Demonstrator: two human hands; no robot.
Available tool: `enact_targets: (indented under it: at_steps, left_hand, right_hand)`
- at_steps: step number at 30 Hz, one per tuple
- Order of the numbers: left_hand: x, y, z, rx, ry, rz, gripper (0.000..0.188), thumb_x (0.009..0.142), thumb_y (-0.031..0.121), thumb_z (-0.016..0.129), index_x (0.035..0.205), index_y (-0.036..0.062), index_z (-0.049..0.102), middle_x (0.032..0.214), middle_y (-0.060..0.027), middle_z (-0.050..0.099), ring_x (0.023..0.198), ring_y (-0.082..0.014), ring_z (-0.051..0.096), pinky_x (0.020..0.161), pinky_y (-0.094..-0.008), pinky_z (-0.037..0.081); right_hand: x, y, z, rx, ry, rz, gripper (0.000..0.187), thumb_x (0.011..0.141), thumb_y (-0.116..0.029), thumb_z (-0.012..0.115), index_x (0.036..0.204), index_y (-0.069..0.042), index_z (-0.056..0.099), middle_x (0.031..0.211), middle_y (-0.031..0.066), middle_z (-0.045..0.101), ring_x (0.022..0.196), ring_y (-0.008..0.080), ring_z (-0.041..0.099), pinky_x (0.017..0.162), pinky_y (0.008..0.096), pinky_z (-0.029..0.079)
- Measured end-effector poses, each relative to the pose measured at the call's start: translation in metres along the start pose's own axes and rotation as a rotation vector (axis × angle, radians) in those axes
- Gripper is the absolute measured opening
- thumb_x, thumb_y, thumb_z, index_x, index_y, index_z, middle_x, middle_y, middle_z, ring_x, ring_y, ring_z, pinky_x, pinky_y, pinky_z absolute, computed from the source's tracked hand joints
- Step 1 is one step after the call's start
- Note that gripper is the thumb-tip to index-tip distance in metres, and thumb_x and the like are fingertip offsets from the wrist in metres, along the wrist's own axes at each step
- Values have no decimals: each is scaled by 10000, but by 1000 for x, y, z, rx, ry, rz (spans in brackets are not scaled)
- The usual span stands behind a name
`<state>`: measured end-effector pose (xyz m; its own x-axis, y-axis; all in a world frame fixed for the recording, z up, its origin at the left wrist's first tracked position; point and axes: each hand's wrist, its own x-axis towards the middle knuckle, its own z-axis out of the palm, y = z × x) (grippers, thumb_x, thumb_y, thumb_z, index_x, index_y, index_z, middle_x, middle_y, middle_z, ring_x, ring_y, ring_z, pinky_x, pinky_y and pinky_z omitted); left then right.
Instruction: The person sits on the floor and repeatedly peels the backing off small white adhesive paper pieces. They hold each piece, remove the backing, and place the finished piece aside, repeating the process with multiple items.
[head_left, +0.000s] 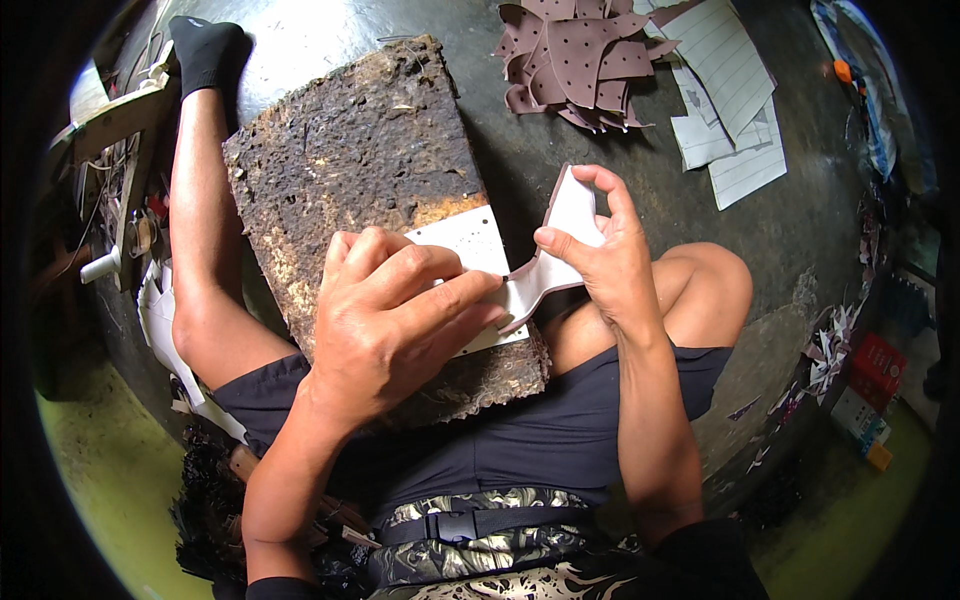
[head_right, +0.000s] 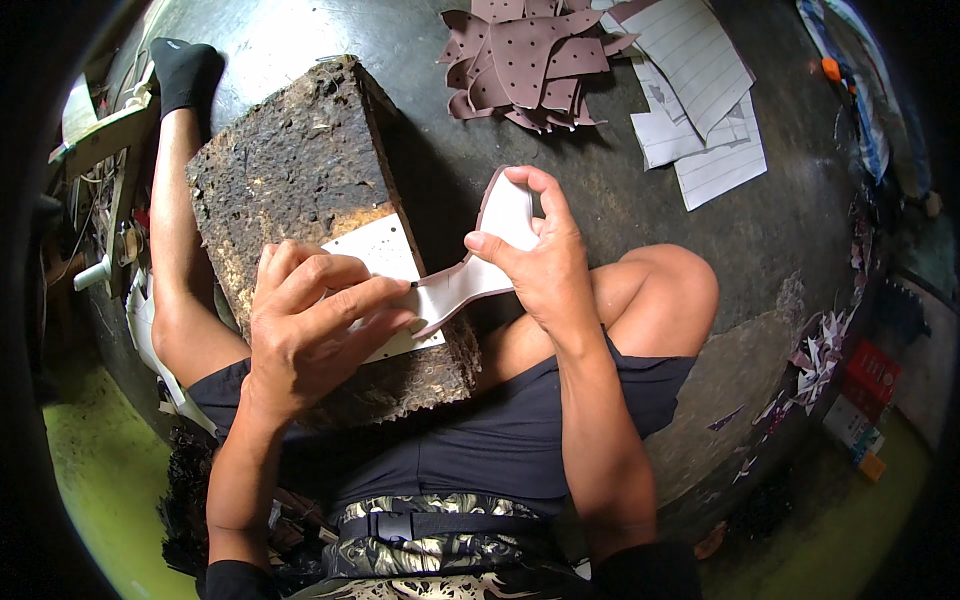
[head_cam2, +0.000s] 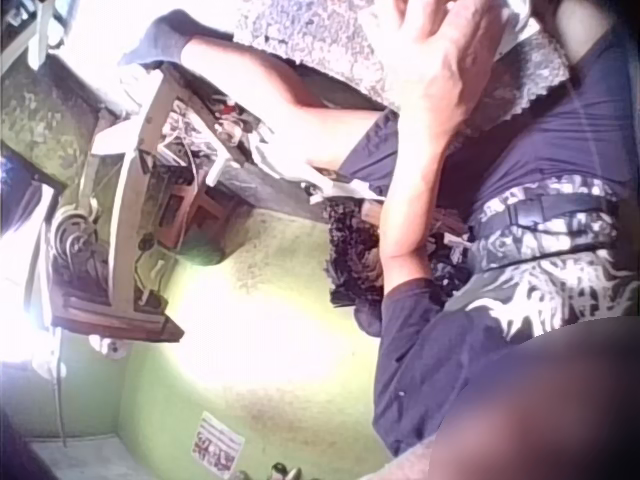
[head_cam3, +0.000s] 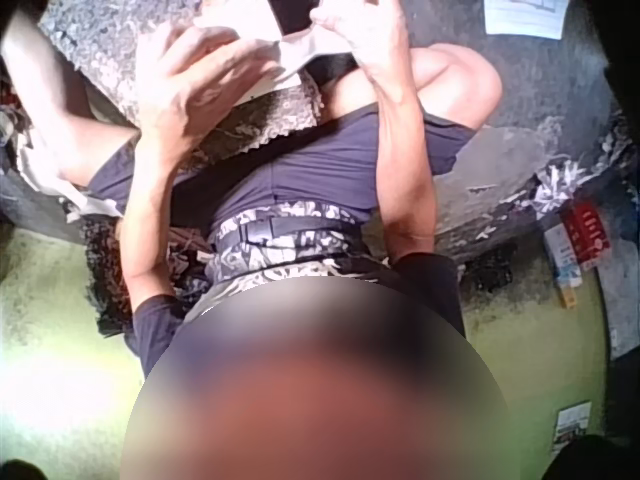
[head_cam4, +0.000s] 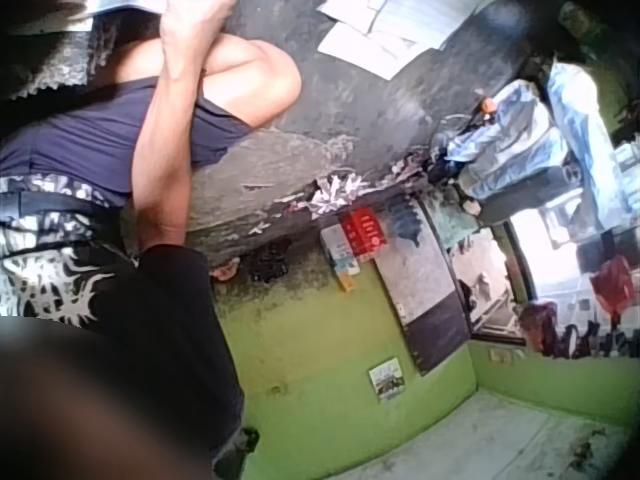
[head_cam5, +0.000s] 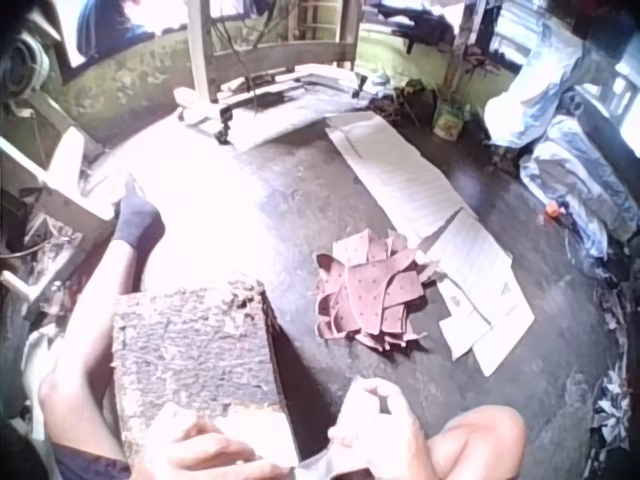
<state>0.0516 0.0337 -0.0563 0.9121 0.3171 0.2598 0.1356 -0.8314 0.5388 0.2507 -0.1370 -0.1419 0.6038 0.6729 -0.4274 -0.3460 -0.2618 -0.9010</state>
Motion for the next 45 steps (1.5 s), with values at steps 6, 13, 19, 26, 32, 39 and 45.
enact_targets:
  at_steps: [6,13,19,26,32,39,45]
  left_hand:
    - [0,2,6,20,55,12,318,800,283,1014,1089,222,896,996,61,733,899,-197,632,812,-399,451]
    - [-7,1,12,27,122,-1,288,817,322,1001,1055,216,878,1004,67,760,870,-193,644,804,-405,457]
    - [-6,2,12,98,125,58,248,869,332,965,1076,223,883,1025,73,742,880,-187,642,800,-404,465]
    - [-1,8,16,135,113,28,328,827,326,998,1144,309,917,963,67,703,859,-188,625,772,-406,445]
    - [-19,7,-15,-142,149,-116,281,979,263,908,1239,164,871,1126,-34,775,1057,-253,700,970,-424,508]
    - [-199,-140,-127,213,631,-730,273,1027,193,845,1283,96,850,1173,-125,830,1015,-237,777,890,-384,604]
    - [-375,-247,-152,703,197,-939,572,897,242,980,1345,28,696,1245,-170,728,1217,-392,680,1067,-472,531]
  right_hand:
    - [0,1,-3,-23,31,5,761,937,46,916,1578,-83,526,1088,108,805,960,145,781,819,297,631]
    - [-1,2,-5,-8,52,-16,760,942,43,912,1580,-76,516,1082,125,807,946,151,787,812,299,634]
    - [-2,0,-4,-9,73,-17,758,932,52,909,1569,-77,519,1084,120,796,939,152,782,803,292,635]
    - [0,19,-23,-164,136,-184,733,935,23,924,1546,-84,534,1114,62,754,968,135,742,834,286,610]
    - [8,8,-60,-548,399,-395,848,948,-37,912,1678,-58,480,1561,140,601,1385,272,601,1191,397,483]
    - [17,-94,-92,-466,429,-525,907,1069,9,809,1805,-73,287,1289,197,751,1134,219,729,992,354,595]
    - [65,-196,-84,-706,683,-1272,670,1010,-119,933,1594,-1,626,1370,156,779,1137,193,749,1005,348,627]
